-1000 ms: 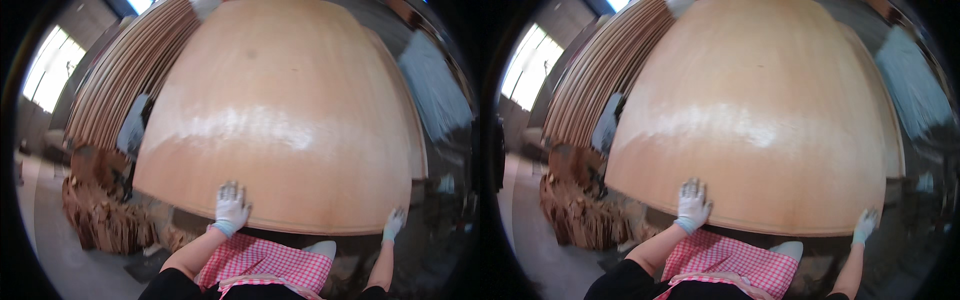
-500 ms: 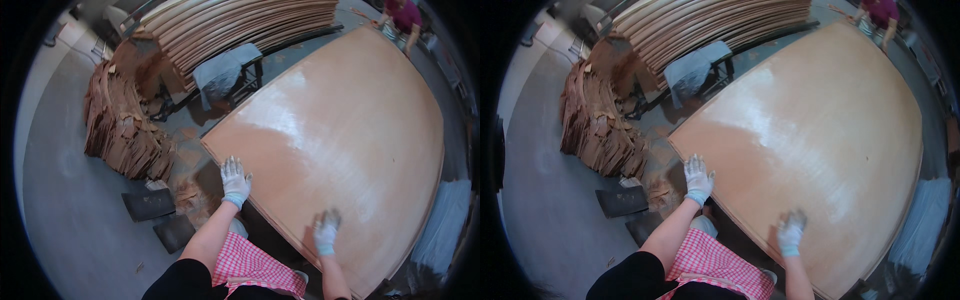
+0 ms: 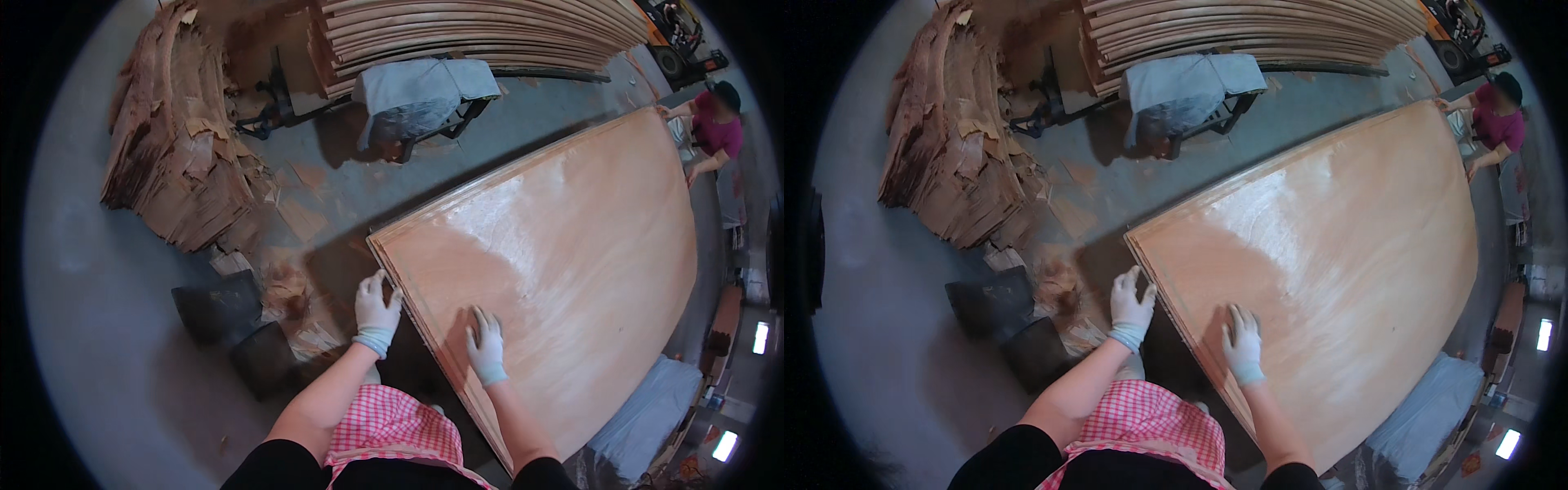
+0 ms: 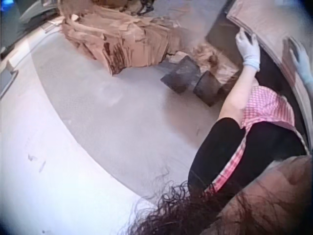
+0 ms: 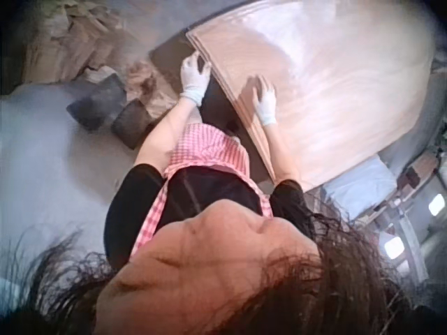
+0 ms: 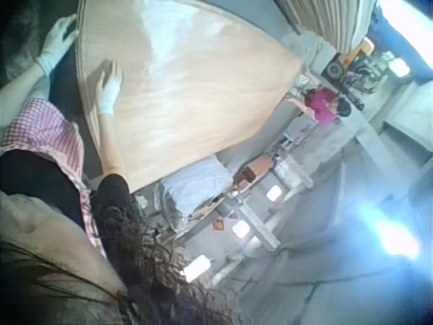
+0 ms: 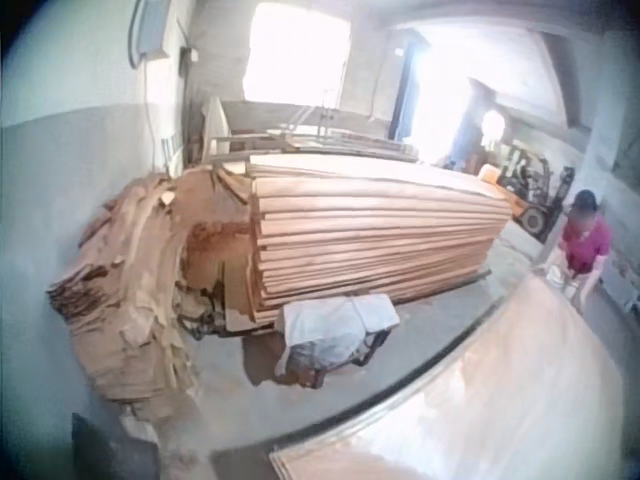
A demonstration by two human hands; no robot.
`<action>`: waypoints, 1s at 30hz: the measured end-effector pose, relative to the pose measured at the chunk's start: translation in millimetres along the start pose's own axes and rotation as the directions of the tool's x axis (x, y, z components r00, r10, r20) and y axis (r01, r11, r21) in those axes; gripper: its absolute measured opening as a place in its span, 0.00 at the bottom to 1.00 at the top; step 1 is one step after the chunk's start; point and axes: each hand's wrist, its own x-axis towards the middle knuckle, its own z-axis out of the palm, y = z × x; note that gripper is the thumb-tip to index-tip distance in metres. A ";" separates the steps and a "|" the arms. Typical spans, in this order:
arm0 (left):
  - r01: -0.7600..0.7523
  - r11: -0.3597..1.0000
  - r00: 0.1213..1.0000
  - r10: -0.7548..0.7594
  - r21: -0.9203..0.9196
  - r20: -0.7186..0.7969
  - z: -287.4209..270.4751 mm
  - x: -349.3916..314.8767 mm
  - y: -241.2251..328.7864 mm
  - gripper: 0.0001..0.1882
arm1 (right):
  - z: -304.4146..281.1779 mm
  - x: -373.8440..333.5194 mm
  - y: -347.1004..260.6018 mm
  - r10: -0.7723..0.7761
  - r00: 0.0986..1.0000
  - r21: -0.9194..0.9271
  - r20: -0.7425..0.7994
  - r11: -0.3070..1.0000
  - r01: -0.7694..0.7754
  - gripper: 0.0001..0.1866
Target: The person lifts and stacks large, thin wood veneer sheets on a workbench. They use a thin wooden stick to separate layers and smooth the sheets while a coworker assists by holding the stack. The sheets are moved and repositioned repeatedly throughout the clip.
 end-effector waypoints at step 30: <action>0.377 0.896 0.911 -0.404 -0.233 -0.082 39.4 73.2 2.7 0.12 | 45.3 286.5 -89.1 -0.347 0.670 -0.203 0.656 0.774 0.599 0.14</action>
